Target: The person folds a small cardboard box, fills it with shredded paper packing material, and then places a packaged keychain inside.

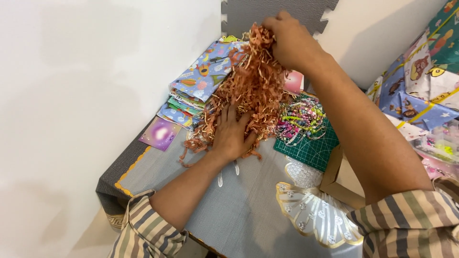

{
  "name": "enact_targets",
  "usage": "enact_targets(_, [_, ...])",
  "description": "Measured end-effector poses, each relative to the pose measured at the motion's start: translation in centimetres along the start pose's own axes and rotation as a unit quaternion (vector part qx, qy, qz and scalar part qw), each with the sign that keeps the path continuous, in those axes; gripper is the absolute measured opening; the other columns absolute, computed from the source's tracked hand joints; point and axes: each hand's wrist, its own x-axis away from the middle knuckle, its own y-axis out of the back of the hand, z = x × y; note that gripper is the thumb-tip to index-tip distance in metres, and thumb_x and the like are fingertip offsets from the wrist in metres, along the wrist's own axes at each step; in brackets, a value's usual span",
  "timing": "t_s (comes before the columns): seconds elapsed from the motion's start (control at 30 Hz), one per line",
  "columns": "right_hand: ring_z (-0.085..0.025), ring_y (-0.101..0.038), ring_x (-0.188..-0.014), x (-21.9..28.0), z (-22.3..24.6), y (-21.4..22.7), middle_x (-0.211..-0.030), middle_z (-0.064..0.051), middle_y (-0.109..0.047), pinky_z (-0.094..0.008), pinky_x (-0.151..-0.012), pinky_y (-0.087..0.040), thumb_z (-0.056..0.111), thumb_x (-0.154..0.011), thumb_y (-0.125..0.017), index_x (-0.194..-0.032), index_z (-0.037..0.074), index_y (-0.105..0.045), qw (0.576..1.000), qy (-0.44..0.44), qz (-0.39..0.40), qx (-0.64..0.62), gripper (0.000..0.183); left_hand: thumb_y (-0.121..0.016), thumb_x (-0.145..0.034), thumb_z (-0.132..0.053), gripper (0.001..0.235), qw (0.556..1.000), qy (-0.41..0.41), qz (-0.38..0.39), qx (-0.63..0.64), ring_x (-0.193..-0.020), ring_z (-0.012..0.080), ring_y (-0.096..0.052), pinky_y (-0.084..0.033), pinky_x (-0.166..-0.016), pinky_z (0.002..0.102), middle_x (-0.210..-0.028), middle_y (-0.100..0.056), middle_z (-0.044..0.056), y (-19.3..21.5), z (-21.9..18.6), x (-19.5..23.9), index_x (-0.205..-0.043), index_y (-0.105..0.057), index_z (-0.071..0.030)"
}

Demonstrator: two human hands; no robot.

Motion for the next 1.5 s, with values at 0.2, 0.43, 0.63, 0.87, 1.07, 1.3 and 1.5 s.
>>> enact_targets(0.2, [-0.057, -0.055, -0.13, -0.8, -2.3, 0.8, -0.143, -0.029, -0.06, -0.068, -0.1, -0.045, -0.015, -0.096, -0.055, -0.152, 0.002, -0.068, 0.997, 0.021, -0.069, -0.032, 0.06, -0.071, -0.104, -0.051, 0.066, 1.0, 0.001, 0.015, -0.027, -0.156, 0.0531, -0.04, -0.041, -0.122, 0.071, -0.164, -0.051, 0.031, 0.2, 0.0, -0.4, -0.152, -0.068, -0.007])
enact_targets(0.43, [-0.054, -0.059, -0.136, 1.1, -2.0, 1.4, -0.149, -0.03, -0.067, -0.07, -0.104, -0.049, -0.019, -0.088, -0.054, -0.151, 0.0, -0.07, 0.994, 0.012, -0.061, -0.094, 0.068, -0.06, -0.1, -0.086, 0.088, 0.988, 0.046, -0.136, -0.054, -0.161, 0.0392, -0.046, -0.039, -0.126, 0.065, -0.181, -0.042, 0.017, 5.8, -3.4, -1.6, -0.161, -0.056, -0.023])
enact_targets(0.63, [-0.034, -0.069, -0.124, 3.4, 1.2, 3.2, -0.129, -0.016, -0.078, -0.052, -0.088, -0.052, -0.015, -0.081, -0.046, -0.12, 0.008, -0.071, 0.978, 0.059, -0.058, -0.191, 0.052, -0.088, -0.078, -0.098, 0.161, 0.972, 0.041, -0.22, 0.069, -0.182, 0.0452, -0.029, -0.022, -0.148, 0.073, -0.194, -0.023, 0.021, 8.2, -3.8, -7.4, -0.184, -0.002, -0.013])
enact_targets(0.87, [-0.028, -0.082, -0.118, 6.0, 4.1, 7.5, -0.12, -0.012, -0.082, -0.047, -0.076, -0.072, -0.023, -0.083, -0.044, -0.12, 0.013, -0.073, 0.958, 0.026, -0.065, -0.279, 0.059, -0.075, -0.108, -0.049, 0.034, 0.968, -0.008, -0.226, 0.113, -0.119, 0.0396, -0.07, -0.043, -0.104, 0.061, -0.119, -0.078, 0.008, 0.2, -0.7, -10.3, -0.126, -0.075, -0.021])
enact_targets(1.07, [-0.04, -0.073, -0.122, 5.2, -2.0, 6.9, -0.129, -0.021, -0.073, -0.054, -0.09, -0.068, -0.012, -0.101, -0.056, -0.126, 0.005, -0.062, 0.952, -0.12, -0.145, -0.243, 0.031, -0.081, -0.096, -0.02, 0.03, 0.982, 0.011, -0.184, 0.04, -0.093, 0.0338, -0.071, -0.055, -0.079, 0.057, -0.093, -0.072, 0.007, -2.2, 2.4, -9.0, -0.125, -0.076, -0.013])
enact_targets(1.3, [-0.021, -0.032, -0.063, 9.9, -0.8, 10.8, -0.08, -0.01, -0.037, -0.046, -0.047, -0.026, 0.004, -0.112, -0.05, -0.104, 0.013, -0.044, 0.938, -0.226, -0.171, -0.201, 0.013, -0.076, -0.104, -0.032, 0.064, 0.985, 0.136, 0.036, -0.099, -0.147, 0.041, -0.059, -0.047, -0.121, 0.065, -0.15, -0.066, 0.016, -2.9, 3.9, -9.6, -0.16, -0.062, -0.005])
enact_targets(1.5, [-0.024, -0.038, -0.069, 16.9, -2.4, 15.3, -0.088, -0.013, -0.041, -0.047, -0.049, -0.031, 0.0, -0.113, -0.049, -0.11, 0.01, -0.045, 0.937, -0.228, -0.167, -0.204, 0.011, -0.069, -0.111, -0.026, 0.063, 0.979, 0.168, 0.056, -0.105, -0.158, 0.0412, -0.052, -0.055, -0.115, 0.068, -0.165, -0.059, 0.019, -3.8, 5.0, -9.7, -0.168, -0.055, -0.004])
